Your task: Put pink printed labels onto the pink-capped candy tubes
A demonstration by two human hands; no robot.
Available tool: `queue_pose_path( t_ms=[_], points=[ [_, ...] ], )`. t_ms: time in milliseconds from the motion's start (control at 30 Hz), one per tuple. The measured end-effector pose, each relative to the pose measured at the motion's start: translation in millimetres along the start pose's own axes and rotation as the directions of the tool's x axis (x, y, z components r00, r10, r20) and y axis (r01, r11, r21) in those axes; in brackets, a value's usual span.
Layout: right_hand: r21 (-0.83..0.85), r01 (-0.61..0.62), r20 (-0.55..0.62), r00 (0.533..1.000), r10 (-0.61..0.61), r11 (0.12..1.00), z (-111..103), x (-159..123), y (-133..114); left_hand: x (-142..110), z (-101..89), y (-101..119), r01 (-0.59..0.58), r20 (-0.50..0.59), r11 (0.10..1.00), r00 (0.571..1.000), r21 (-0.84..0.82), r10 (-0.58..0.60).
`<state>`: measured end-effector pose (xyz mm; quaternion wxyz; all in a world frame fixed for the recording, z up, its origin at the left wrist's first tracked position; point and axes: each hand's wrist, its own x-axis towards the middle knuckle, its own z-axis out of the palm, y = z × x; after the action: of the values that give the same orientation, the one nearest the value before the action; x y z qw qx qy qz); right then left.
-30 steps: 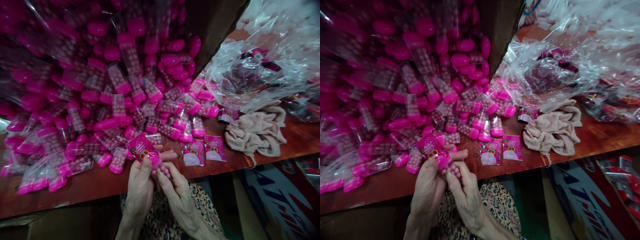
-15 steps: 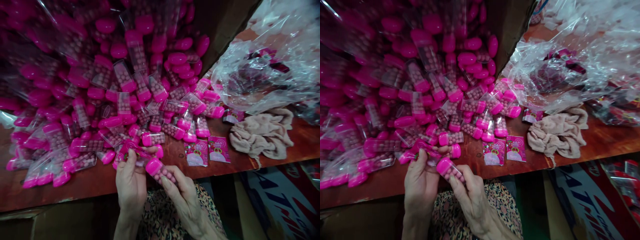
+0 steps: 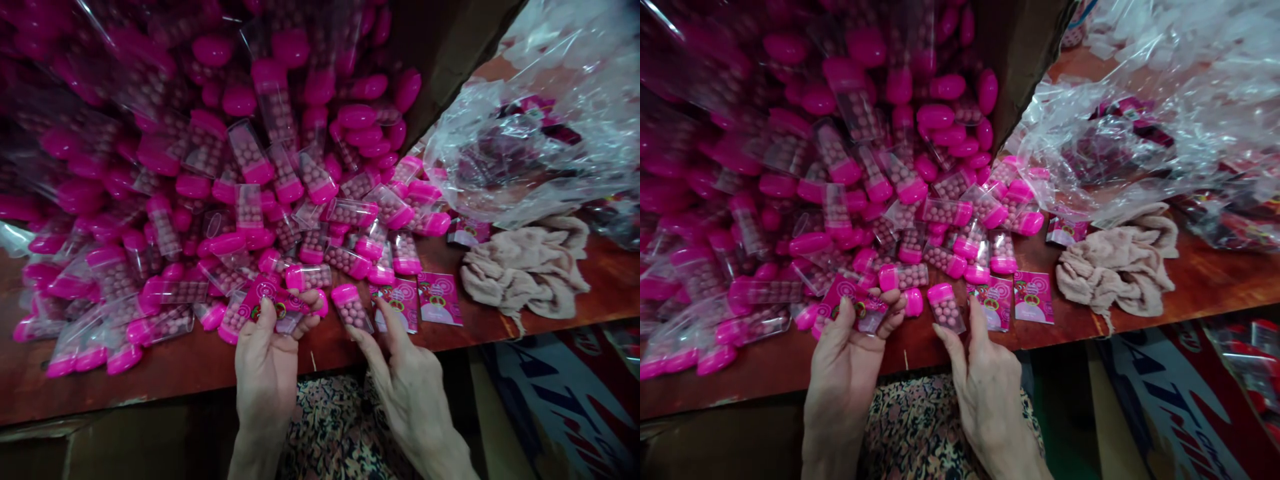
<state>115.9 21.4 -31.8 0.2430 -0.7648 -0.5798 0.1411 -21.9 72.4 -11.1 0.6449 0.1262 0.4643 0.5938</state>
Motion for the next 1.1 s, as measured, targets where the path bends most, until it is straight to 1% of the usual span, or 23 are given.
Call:
queue_pose_path(
  t_ms=[33, 67, 133, 200, 267, 367, 433, 533, 600, 700, 800, 900, 1033, 1100],
  points=[
    [-0.008, 0.005, -0.033, 0.999, -0.006, 1.000, -3.1, 0.1, 0.1, -1.3, 1.5, -0.3, 0.007, 0.003, 1.000, 1.000, -0.006, -0.007],
    [0.028, 0.009, -0.057, 0.998, -0.007, 1.000, -6.1, 0.1, -0.7, -2.8, 3.3, -0.7, 0.012, 0.008, 1.000, 1.000, -0.008, -0.012],
    [0.189, 0.034, -0.083, 0.996, -0.019, 0.981, -10.0, 0.1, -5.2, -6.4, 7.4, -2.0, 0.022, 0.027, 1.000, 0.999, -0.012, -0.021],
    [0.355, 0.081, -0.084, 0.995, -0.055, 0.931, -10.0, 0.6, -12.9, -10.6, 11.6, -4.2, 0.048, 0.034, 0.998, 0.998, -0.030, -0.047],
    [0.450, 0.135, -0.110, 0.989, -0.096, 0.883, -6.5, 1.7, -20.8, -14.7, 14.7, -7.0, 0.094, 0.030, 0.993, 0.995, -0.066, -0.093],
    [0.513, 0.196, -0.180, 0.976, -0.118, 0.836, 0.2, 3.8, -27.3, -19.3, 16.2, -11.4, 0.159, -0.006, 0.982, 0.987, -0.106, -0.160],
    [0.544, 0.208, -0.202, 0.973, -0.113, 0.813, 2.8, 5.1, -27.2, -20.6, 16.2, -13.8, 0.183, -0.020, 0.977, 0.982, -0.108, -0.186],
    [0.580, 0.211, -0.224, 0.970, -0.096, 0.787, 3.3, 6.7, -24.6, -20.9, 16.4, -16.7, 0.215, -0.005, 0.970, 0.976, -0.114, -0.217],
    [0.581, 0.215, -0.239, 0.967, -0.087, 0.785, 2.5, 7.5, -23.4, -20.9, 16.6, -19.1, 0.228, -0.002, 0.967, 0.973, -0.114, -0.230],
    [0.522, 0.232, -0.278, 0.956, -0.093, 0.821, 2.0, 8.2, -21.9, -21.7, 16.1, -23.2, 0.233, -0.023, 0.968, 0.972, -0.097, -0.236],
    [0.448, 0.276, -0.322, 0.937, -0.135, 0.850, 3.3, 8.9, -18.9, -21.7, 15.1, -25.3, 0.175, -0.038, 0.983, 0.984, -0.048, -0.177],
    [0.400, 0.327, -0.335, 0.921, -0.196, 0.856, 5.2, 9.7, -15.7, -18.8, 14.3, -23.6, 0.103, -0.010, 0.994, 0.995, 0.024, -0.103],
    [0.276, 0.371, -0.343, 0.900, -0.270, 0.887, 6.5, 10.9, -14.0, -13.6, 12.5, -20.3, 0.052, -0.022, 0.992, 0.999, 0.116, -0.049],
    [0.225, 0.405, -0.346, 0.883, -0.316, 0.886, 7.4, 11.0, -12.8, -12.1, 11.2, -20.3, 0.036, -0.030, 0.991, 0.999, 0.131, -0.032]
  ],
)
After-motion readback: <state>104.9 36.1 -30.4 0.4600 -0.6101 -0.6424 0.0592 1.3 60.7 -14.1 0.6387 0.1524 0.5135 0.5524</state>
